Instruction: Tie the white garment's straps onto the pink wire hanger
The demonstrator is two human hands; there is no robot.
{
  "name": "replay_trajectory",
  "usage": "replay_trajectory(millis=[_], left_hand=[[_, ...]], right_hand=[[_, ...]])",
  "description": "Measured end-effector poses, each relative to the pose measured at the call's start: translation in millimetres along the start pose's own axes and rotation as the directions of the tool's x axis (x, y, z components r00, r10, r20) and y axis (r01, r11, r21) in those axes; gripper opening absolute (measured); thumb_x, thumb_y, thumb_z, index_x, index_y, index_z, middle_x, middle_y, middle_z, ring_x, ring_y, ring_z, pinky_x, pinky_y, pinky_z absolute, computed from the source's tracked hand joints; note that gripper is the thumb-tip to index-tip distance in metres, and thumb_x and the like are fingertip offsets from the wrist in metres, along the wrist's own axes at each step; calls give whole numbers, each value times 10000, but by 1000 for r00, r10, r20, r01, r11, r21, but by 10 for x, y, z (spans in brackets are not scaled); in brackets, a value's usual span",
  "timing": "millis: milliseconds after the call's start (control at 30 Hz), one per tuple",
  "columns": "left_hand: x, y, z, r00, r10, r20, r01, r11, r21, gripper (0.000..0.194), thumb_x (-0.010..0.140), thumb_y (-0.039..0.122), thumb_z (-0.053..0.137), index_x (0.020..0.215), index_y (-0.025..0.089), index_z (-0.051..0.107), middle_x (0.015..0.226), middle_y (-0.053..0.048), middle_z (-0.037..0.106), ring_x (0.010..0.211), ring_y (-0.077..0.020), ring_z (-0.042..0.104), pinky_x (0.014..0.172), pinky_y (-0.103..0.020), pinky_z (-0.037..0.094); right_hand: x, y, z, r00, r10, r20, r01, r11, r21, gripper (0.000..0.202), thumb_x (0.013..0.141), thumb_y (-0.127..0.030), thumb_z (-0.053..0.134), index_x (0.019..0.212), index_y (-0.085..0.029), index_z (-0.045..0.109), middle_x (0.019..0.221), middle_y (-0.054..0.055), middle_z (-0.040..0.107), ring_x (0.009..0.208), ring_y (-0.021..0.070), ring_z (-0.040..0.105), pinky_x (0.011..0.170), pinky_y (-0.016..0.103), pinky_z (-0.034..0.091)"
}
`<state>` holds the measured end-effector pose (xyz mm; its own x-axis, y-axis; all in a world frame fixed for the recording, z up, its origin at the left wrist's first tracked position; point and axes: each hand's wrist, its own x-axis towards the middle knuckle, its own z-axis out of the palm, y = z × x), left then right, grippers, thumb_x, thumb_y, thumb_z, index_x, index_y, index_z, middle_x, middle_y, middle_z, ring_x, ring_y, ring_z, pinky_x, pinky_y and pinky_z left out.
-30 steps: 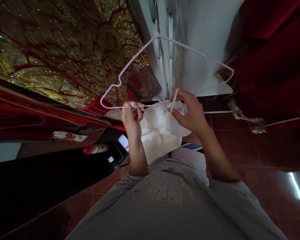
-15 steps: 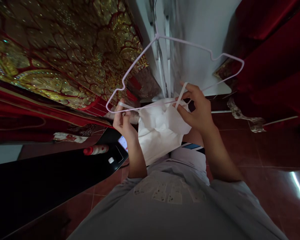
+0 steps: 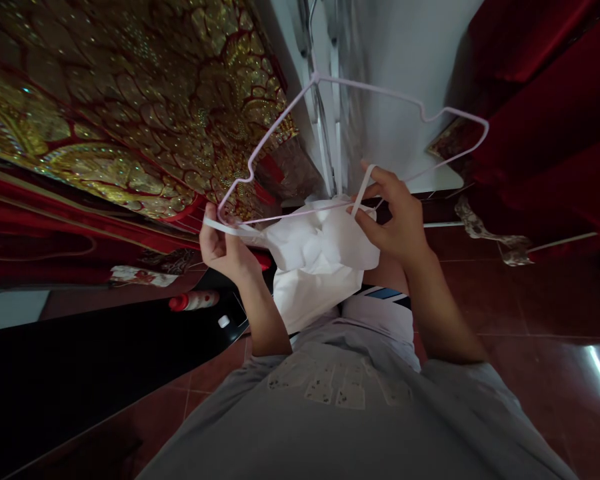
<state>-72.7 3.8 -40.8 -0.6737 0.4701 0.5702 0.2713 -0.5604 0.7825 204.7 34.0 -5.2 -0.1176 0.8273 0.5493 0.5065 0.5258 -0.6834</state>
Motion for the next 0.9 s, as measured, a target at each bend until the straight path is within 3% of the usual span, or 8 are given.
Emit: replay_trajectory(millis=[133,333,467,700,800,900], left_hand=[[75,109,96,974,62,219,-76,996,53,482,818,438,795,1245,241,689,1317,-81,677,1234,-256,664,1049,-426,551],[264,275,167,873,65,483,-143,982,126,463,824,397,796,1242,231,688,1145,-61,680,1109,-229,651,1015,-413,534],[372,389,207,827,-12,562,-77,988,135,410,829,320,794,1211,221,683,1005,-30,655,959,-182,632,985,-372,524],[489,537,344,767,-125,629,-15,977,213,349,771,252,842,1084,221,689,947,-11,638,994,-206,639,1035,-408,502],[451,512,397,793,-112,599,-9,981,195,252,837,284,792,1057,222,687,986,-16,656,998,-187,647,1033,-378,511],[375,375,385,883,-127,452,88,990,106,296,836,351,806,1073,227,679,1033,-27,668,1013,-173,654,987,-324,537]], right_hand=[[-25,2,-6,1000,-15,-22,14,1000,-24,650,828,-461,754,1430,-335,543,982,27,762,1054,283,714,1007,545,568],[-39,13,-17,999,-10,-35,9,1000,-30,638,817,-424,763,1416,-370,550,968,14,750,1050,284,707,1014,560,556],[-34,8,21,997,-28,-67,24,998,-64,598,795,-444,777,1356,-349,593,963,31,751,1092,304,682,1010,567,550],[-65,-26,106,997,-44,-68,40,998,-54,595,835,-419,731,1396,-340,549,982,35,732,1099,302,670,1018,566,529],[-66,-1,88,998,-32,-51,30,999,-40,590,846,-426,720,1402,-332,544,1006,42,725,1125,305,656,1046,568,509],[-56,32,50,998,-33,-53,32,999,-34,591,847,-439,717,1402,-334,545,1016,45,720,1162,307,645,1068,565,499]])
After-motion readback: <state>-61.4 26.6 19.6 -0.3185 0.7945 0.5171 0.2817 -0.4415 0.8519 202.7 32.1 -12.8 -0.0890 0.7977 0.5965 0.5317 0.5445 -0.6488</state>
